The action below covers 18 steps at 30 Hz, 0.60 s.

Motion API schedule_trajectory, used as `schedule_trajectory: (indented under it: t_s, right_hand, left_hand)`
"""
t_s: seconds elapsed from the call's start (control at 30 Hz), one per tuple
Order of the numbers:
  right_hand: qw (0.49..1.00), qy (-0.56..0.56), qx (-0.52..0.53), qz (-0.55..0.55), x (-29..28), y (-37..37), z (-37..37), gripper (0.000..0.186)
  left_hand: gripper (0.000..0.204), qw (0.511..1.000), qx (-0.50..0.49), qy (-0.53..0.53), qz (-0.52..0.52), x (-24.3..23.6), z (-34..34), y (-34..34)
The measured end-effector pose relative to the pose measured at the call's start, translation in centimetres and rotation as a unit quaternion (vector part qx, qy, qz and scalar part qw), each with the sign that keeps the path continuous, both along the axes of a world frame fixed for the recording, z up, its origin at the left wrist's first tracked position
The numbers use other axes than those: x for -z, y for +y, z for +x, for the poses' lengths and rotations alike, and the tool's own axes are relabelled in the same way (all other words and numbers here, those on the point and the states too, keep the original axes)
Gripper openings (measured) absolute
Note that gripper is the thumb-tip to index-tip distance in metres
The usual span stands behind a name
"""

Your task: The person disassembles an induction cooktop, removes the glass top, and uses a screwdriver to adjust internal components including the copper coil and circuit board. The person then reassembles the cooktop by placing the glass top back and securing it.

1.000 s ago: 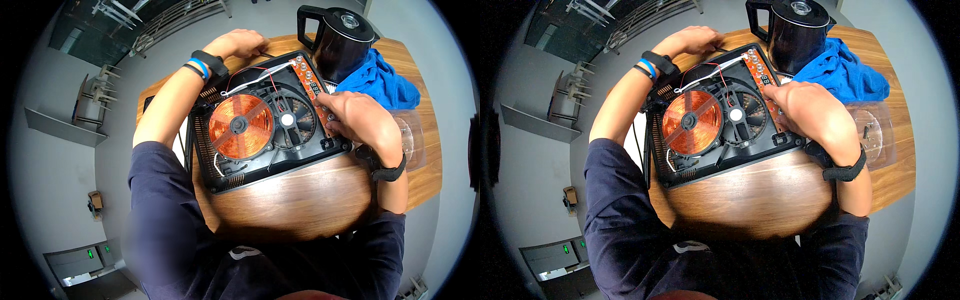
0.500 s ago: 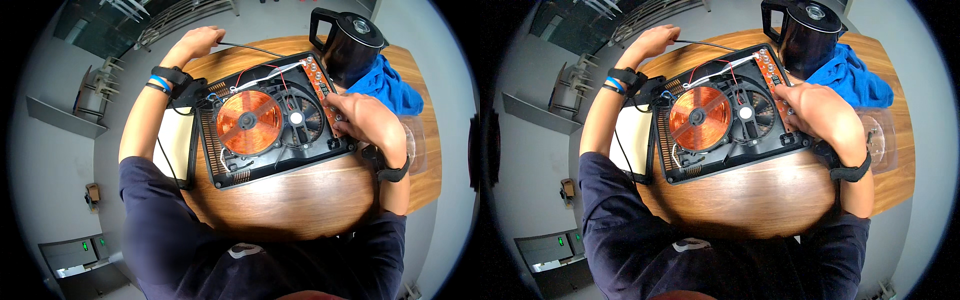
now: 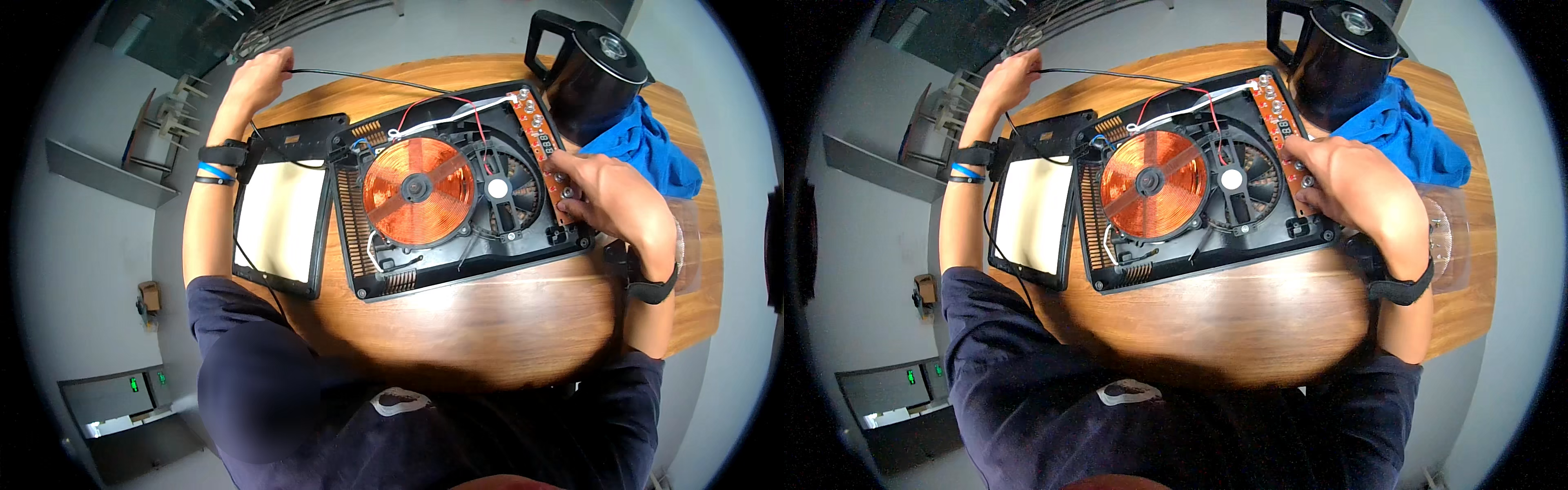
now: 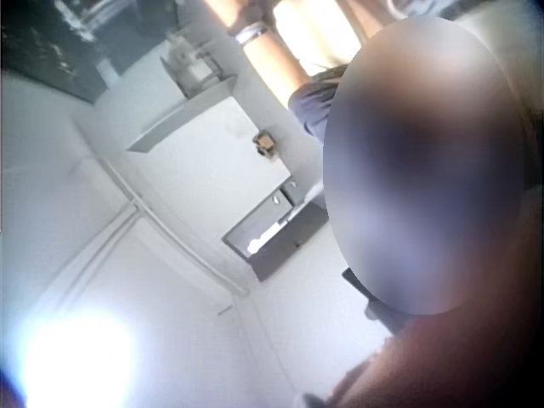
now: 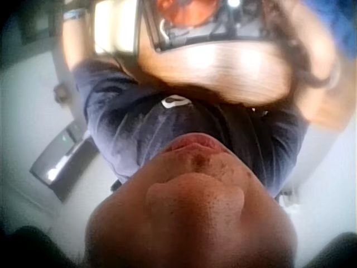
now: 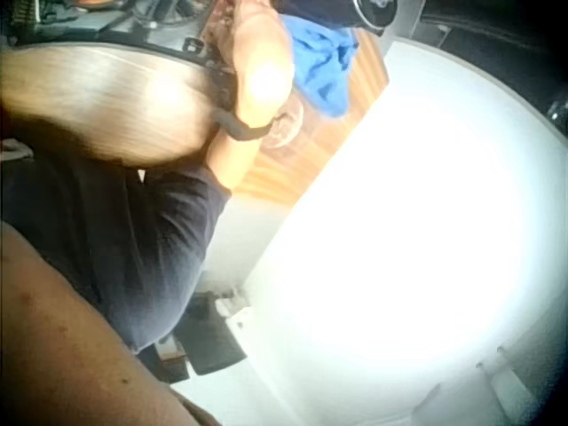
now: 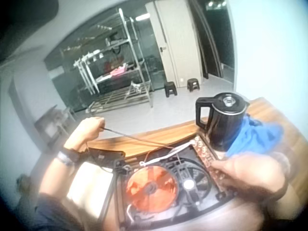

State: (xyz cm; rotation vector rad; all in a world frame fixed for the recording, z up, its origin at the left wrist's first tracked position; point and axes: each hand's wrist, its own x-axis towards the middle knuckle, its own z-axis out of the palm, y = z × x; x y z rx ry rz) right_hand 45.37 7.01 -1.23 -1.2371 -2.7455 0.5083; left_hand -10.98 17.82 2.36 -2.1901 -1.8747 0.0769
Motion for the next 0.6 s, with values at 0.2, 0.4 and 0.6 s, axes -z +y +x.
schedule_trajectory:
  t_s: [0.2, 0.4, 0.6]
  right_hand:
    - [1.000, 0.011, -0.007, 0.004, 0.3, 0.3, 0.1, 0.045]
    - [0.999, 0.006, -0.009, -0.032, 0.4, 0.6, 0.0, 0.052]
    - [0.998, 0.000, 0.016, -0.059, -0.3, 0.3, -0.2, 0.051]
  left_hand:
    - [0.018, 0.997, -0.076, 0.019, -0.004, -1.0, -3.0, -5.2]
    - [0.020, 0.996, -0.080, 0.027, 0.016, 1.6, -5.2, -9.7]
    - [0.041, 0.969, -0.231, 0.024, -0.078, 3.1, -3.7, -12.2]
